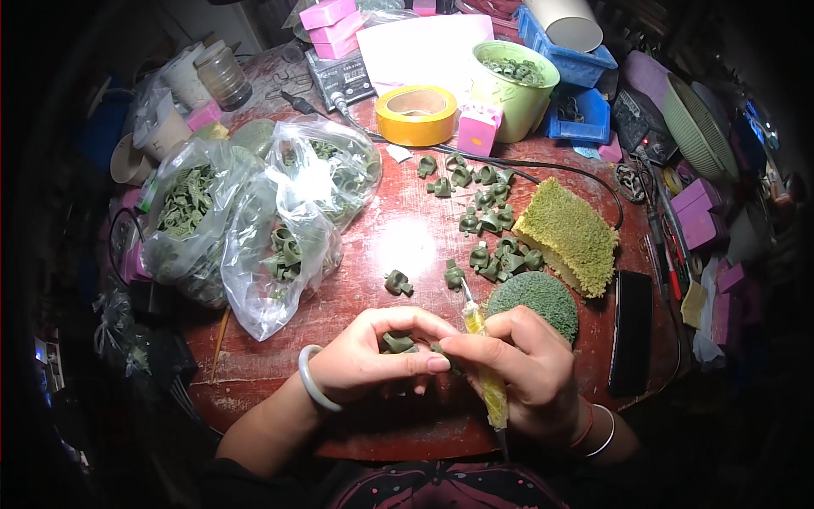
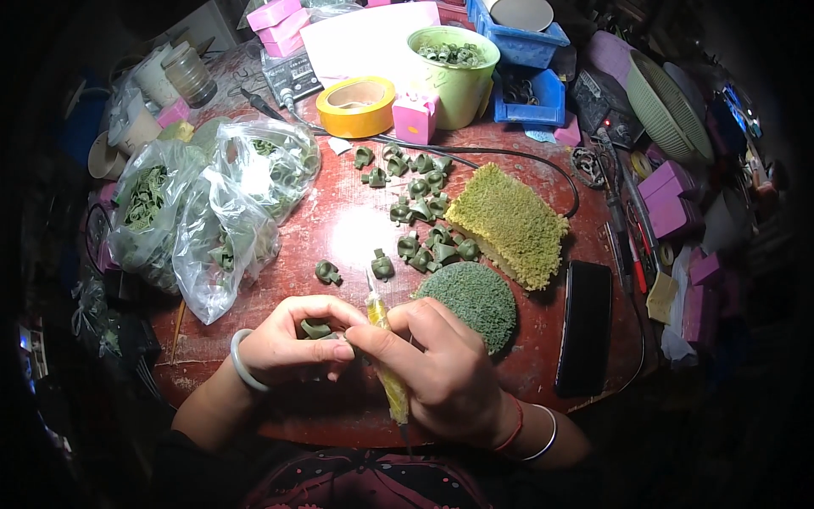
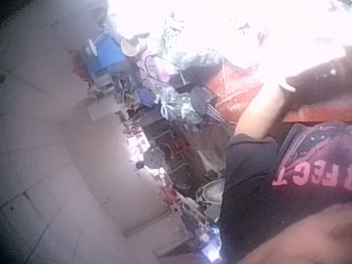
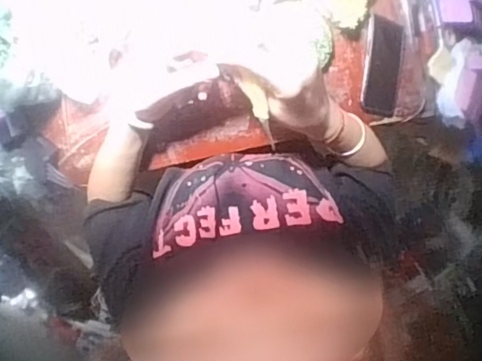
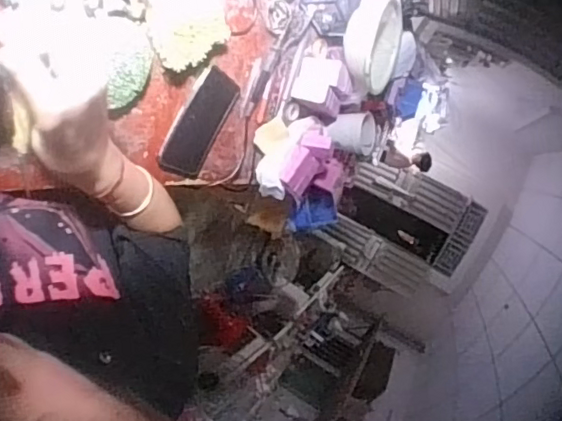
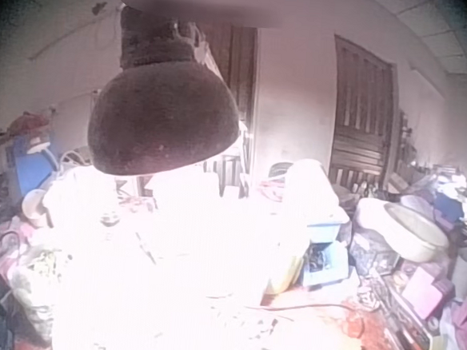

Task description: Assembling small green decorative items using a tool and glue at a crafting table.

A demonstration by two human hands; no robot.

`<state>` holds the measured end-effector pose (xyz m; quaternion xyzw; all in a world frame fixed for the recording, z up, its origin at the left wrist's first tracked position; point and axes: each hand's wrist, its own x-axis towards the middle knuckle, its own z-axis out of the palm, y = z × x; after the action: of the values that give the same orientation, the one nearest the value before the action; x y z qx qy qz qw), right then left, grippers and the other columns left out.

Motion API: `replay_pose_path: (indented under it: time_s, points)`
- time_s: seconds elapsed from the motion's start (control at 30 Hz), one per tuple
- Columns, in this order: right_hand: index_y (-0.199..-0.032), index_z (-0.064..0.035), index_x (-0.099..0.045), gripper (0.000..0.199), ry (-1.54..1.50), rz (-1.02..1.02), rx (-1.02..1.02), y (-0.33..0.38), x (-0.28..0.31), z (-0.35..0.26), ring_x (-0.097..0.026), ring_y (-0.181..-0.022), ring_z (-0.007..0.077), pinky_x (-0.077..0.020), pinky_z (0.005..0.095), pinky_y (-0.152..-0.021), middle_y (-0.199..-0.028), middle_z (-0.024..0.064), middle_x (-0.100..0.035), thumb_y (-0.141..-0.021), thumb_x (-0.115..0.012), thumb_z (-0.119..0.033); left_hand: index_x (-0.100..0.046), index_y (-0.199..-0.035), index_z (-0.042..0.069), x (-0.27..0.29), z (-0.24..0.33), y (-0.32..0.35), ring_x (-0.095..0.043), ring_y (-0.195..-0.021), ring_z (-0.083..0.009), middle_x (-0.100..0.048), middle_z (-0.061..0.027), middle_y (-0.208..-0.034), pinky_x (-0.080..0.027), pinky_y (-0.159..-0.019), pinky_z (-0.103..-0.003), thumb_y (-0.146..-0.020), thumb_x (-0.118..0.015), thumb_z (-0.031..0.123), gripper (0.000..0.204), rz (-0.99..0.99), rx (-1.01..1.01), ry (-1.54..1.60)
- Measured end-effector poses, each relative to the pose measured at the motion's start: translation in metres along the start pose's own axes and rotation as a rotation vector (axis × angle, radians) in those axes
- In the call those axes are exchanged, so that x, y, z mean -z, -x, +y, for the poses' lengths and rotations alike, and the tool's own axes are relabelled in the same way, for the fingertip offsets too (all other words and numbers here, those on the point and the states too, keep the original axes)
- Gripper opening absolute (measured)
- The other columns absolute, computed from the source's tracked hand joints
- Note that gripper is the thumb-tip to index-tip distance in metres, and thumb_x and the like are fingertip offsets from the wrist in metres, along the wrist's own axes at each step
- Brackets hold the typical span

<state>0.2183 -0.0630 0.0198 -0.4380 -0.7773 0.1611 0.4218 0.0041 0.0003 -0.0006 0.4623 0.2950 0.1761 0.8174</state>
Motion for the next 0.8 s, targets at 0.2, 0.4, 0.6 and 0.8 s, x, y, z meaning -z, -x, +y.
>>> replay_pose_path:
  time_s: [0.2, 0.4, 0.6, 0.8]
  points:
    - [-0.101, -0.0068, -0.072, 0.031, 0.041, 0.037, 0.011, -0.001, -0.002, 0.001, -0.056, -0.067, 0.018, -0.045, 0.0285, -0.057, -0.079, 0.0049, -0.055, -0.071, -0.077, 0.0, -0.063, -0.117, 0.003, 0.002, -0.004, 0.0, -0.062, -0.07, -0.0068, -0.068, -0.0019, -0.089, -0.047, -0.059, -0.02, -0.09, -0.07, 0.012, 0.029, -0.013, -0.034, 0.015]
    - [-0.106, -0.0036, -0.07, 0.028, 0.035, 0.072, -0.025, -0.004, -0.003, 0.001, -0.059, -0.069, 0.0238, -0.0478, 0.0323, -0.059, -0.082, 0.0092, -0.058, -0.078, -0.074, -0.004, -0.061, -0.118, 0.003, 0.001, -0.001, 0.0, -0.062, -0.071, -0.0072, -0.068, -0.0033, -0.092, -0.048, -0.061, -0.02, -0.09, -0.069, 0.01, 0.03, 0.014, -0.03, 0.068]
    - [-0.112, -0.0008, -0.068, 0.041, -0.062, 0.034, 0.028, -0.004, 0.002, 0.004, -0.061, -0.07, 0.0181, -0.0478, 0.0297, -0.063, -0.078, 0.0072, -0.065, -0.095, -0.06, -0.037, -0.06, -0.118, 0.003, 0.001, 0.001, 0.001, -0.062, -0.072, -0.0075, -0.067, -0.0035, -0.094, -0.048, -0.061, -0.019, -0.09, -0.069, 0.01, 0.03, 0.079, -0.04, 0.089]
    - [-0.108, -0.0013, -0.07, 0.036, -0.129, 0.025, 0.004, -0.005, 0.01, -0.001, -0.057, -0.066, 0.0189, -0.0451, 0.0312, -0.062, -0.073, 0.005, -0.061, -0.095, -0.062, -0.034, -0.057, -0.116, 0.002, -0.003, 0.005, -0.004, -0.057, -0.064, -0.0095, -0.066, -0.0114, -0.103, -0.039, -0.048, -0.017, -0.089, -0.066, 0.008, 0.029, 0.145, -0.069, 0.118]
